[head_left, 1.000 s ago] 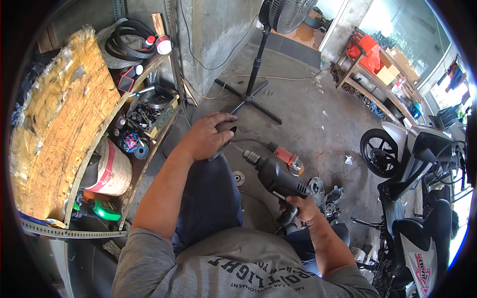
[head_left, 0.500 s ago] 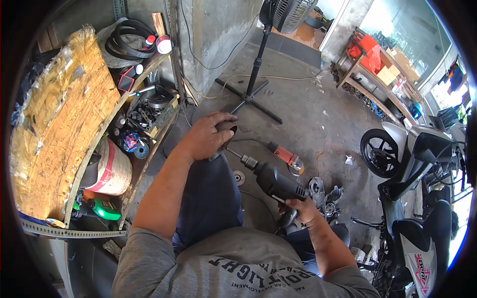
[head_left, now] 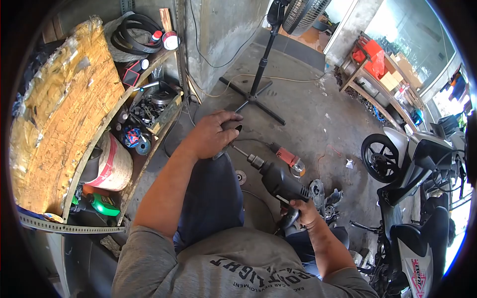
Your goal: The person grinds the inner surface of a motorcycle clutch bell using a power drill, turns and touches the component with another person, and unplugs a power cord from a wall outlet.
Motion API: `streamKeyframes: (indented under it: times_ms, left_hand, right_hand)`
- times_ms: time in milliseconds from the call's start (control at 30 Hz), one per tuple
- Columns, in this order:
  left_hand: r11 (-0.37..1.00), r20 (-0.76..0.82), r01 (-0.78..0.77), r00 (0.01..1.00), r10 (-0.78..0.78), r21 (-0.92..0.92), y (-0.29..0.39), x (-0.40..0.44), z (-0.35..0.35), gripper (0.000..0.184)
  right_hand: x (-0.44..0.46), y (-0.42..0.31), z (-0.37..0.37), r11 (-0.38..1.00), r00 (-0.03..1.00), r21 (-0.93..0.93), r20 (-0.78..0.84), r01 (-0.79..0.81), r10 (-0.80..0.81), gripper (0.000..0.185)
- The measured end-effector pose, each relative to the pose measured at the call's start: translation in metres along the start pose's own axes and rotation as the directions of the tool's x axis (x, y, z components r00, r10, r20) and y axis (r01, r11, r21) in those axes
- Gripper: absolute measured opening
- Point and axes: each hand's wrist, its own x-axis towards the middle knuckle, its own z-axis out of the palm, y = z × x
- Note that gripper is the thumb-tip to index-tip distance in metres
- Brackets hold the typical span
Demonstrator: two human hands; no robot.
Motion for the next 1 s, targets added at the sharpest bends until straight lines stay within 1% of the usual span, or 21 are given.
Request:
streamKeyframes:
  times_ms: [67,233,400,533,700,900,1000]
  left_hand:
    - [1.0,-0.004,-0.002,1.0,0.002,-0.003,0.001,0.001,0.001,0.038]
    - [1.0,0.007,-0.005,1.0,0.004,0.026,0.0,0.003,0.001,0.039]
    - [0.997,0.014,-0.027,1.0,0.026,0.066,0.0,0.002,0.0,0.039]
    - [1.0,0.025,-0.015,1.0,0.015,0.027,-0.001,0.006,0.002,0.039]
    - [0.999,0.039,0.024,0.999,-0.025,0.024,-0.001,0.008,0.002,0.038]
    - [0.998,0.037,0.014,0.999,-0.016,0.064,0.0,0.008,0.004,0.037]
    - [0.998,0.041,0.031,0.999,-0.034,0.062,0.001,0.009,0.003,0.037]
  right_hand:
    - [0.001,0.0,-0.002,1.0,1.0,-0.004,0.009,0.003,-0.003,0.044]
    - [0.003,0.003,-0.005,0.999,0.999,0.025,-0.04,0.037,-0.036,0.043]
    - [0.005,0.002,-0.013,0.998,0.998,0.0,-0.005,0.059,-0.059,0.042]
    - [-0.002,-0.006,0.007,0.985,0.986,-0.152,-0.127,0.087,-0.107,0.042]
    - [0.0,-0.007,-0.002,0.975,0.989,-0.206,-0.11,0.078,-0.102,0.043]
    - [0.0,-0.003,0.003,0.979,0.982,-0.167,-0.129,0.114,-0.136,0.042]
    - [-0.004,-0.006,0.013,0.994,0.993,-0.095,-0.105,0.05,-0.06,0.041]
